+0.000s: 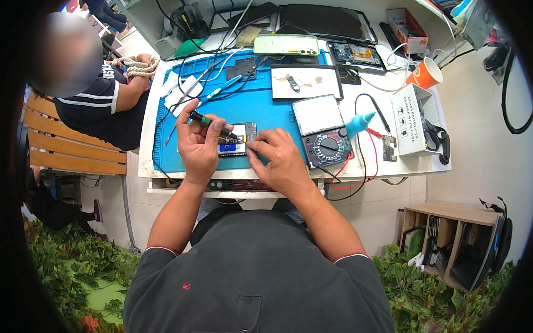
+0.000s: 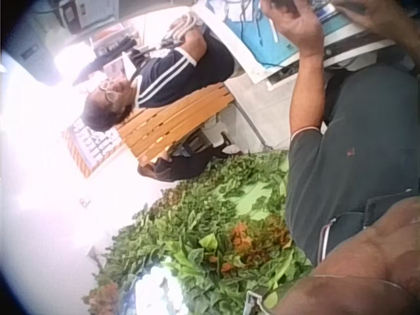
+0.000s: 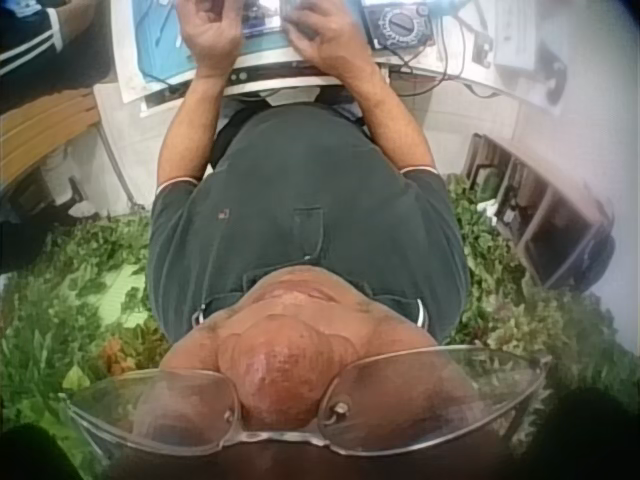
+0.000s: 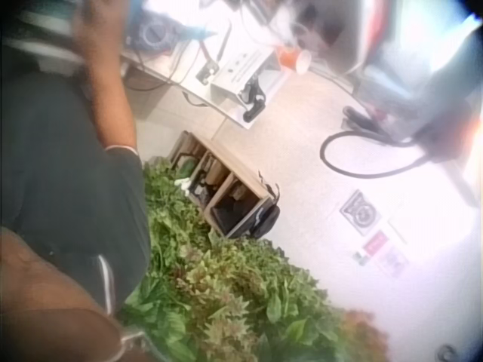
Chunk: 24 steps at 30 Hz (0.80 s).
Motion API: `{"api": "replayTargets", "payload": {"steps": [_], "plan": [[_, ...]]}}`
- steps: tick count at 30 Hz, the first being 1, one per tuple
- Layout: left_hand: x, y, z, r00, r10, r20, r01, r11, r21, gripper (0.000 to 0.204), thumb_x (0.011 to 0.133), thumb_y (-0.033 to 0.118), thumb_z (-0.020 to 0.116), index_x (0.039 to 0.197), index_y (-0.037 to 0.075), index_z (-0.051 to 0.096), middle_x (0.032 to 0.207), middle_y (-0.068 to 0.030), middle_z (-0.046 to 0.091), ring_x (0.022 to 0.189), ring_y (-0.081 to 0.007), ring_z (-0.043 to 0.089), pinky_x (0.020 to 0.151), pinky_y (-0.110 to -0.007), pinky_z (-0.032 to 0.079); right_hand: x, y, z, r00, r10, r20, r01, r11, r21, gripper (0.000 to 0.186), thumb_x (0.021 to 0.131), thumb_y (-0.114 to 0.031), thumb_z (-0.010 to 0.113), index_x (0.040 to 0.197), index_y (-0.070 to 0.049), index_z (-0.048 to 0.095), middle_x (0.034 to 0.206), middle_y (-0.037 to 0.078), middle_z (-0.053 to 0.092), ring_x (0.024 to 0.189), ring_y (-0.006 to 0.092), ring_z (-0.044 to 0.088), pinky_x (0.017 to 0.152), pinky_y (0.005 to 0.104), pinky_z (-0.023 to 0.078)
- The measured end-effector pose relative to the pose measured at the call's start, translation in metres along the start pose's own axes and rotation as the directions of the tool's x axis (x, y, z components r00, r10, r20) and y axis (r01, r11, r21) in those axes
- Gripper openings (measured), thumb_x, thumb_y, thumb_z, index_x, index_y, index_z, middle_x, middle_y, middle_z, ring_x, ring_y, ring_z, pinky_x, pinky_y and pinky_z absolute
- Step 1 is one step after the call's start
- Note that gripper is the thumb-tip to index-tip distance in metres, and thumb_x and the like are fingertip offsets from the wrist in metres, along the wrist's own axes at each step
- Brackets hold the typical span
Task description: The person uses a screwdriver to loosen and remove small screws from the internal components of a disassembled mobile phone, then uses their hands to detach and lift the motherboard and other internal parts from the phone frame.
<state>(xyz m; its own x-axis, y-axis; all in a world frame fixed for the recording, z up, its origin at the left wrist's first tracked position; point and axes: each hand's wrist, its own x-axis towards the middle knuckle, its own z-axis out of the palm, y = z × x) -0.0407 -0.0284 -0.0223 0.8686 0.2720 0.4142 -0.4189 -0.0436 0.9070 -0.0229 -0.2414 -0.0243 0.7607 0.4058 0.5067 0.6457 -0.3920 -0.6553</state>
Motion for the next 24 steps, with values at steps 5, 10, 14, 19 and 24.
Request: {"api": "replayTargets", "payload": {"steps": [5, 10, 14, 19, 24], "plan": [[-0.001, -0.001, 0.000, 0.999, 0.033, 0.026, -0.033, 0.999, 0.017, 0.065, 0.114, 0.003, 0.075, 0.168, 0.003, 0.038, 0.114, -0.0132, 0.078, 0.103, -0.0216, 0.084, 0.090, -0.032, 0.069, 0.000, -0.001, 0.000, 1.000, 0.023, -0.011, -0.022, 1.000, 0.020, 0.020, 0.090, -0.008, 0.092, 0.109, -0.003, 0.088, 0.112, 0.012, 0.080, 0.106, 0.0328, 0.074, 0.095, 0.0448, 0.061], [-0.002, -0.004, -0.001, 0.999, 0.021, 0.038, -0.022, 0.999, 0.047, 0.065, 0.114, 0.004, 0.076, 0.168, 0.003, 0.039, 0.113, -0.0130, 0.078, 0.103, -0.0207, 0.084, 0.091, -0.032, 0.069, 0.000, 0.000, -0.001, 1.000, 0.024, -0.010, -0.024, 0.999, 0.027, 0.020, 0.090, -0.008, 0.092, 0.110, -0.003, 0.088, 0.112, 0.012, 0.080, 0.106, 0.0327, 0.074, 0.094, 0.0447, 0.061], [-0.003, -0.002, 0.001, 0.999, 0.027, 0.025, -0.029, 0.998, 0.062, 0.066, 0.113, 0.001, 0.076, 0.169, 0.004, 0.040, 0.110, -0.0118, 0.078, 0.103, -0.0173, 0.081, 0.091, -0.030, 0.066, 0.001, -0.001, -0.002, 1.000, 0.023, -0.012, -0.023, 0.999, 0.026, 0.020, 0.090, -0.007, 0.092, 0.110, -0.003, 0.087, 0.111, 0.012, 0.080, 0.105, 0.0328, 0.074, 0.094, 0.0446, 0.061], [-0.003, 0.001, -0.002, 0.954, 0.243, 0.173, -0.284, 0.919, 0.274, 0.068, 0.111, 0.000, 0.078, 0.167, 0.003, 0.041, 0.114, -0.0158, 0.080, 0.101, -0.0202, 0.084, 0.087, -0.032, 0.069, 0.001, -0.002, -0.002, 1.000, 0.018, -0.025, -0.017, 1.000, 0.021, 0.020, 0.091, -0.008, 0.092, 0.110, -0.003, 0.087, 0.110, 0.012, 0.080, 0.105, 0.0331, 0.074, 0.093, 0.0449, 0.061], [0.011, 0.009, 0.001, 0.801, 0.467, 0.375, -0.590, 0.721, 0.363, 0.064, 0.105, -0.003, 0.085, 0.159, 0.003, 0.051, 0.117, -0.0180, 0.083, 0.096, -0.0222, 0.086, 0.077, -0.034, 0.072, -0.001, 0.000, -0.002, 0.999, 0.026, -0.027, -0.025, 0.999, 0.025, 0.021, 0.091, -0.009, 0.092, 0.111, -0.004, 0.087, 0.110, 0.012, 0.079, 0.105, 0.0336, 0.073, 0.092, 0.0457, 0.061]]}}
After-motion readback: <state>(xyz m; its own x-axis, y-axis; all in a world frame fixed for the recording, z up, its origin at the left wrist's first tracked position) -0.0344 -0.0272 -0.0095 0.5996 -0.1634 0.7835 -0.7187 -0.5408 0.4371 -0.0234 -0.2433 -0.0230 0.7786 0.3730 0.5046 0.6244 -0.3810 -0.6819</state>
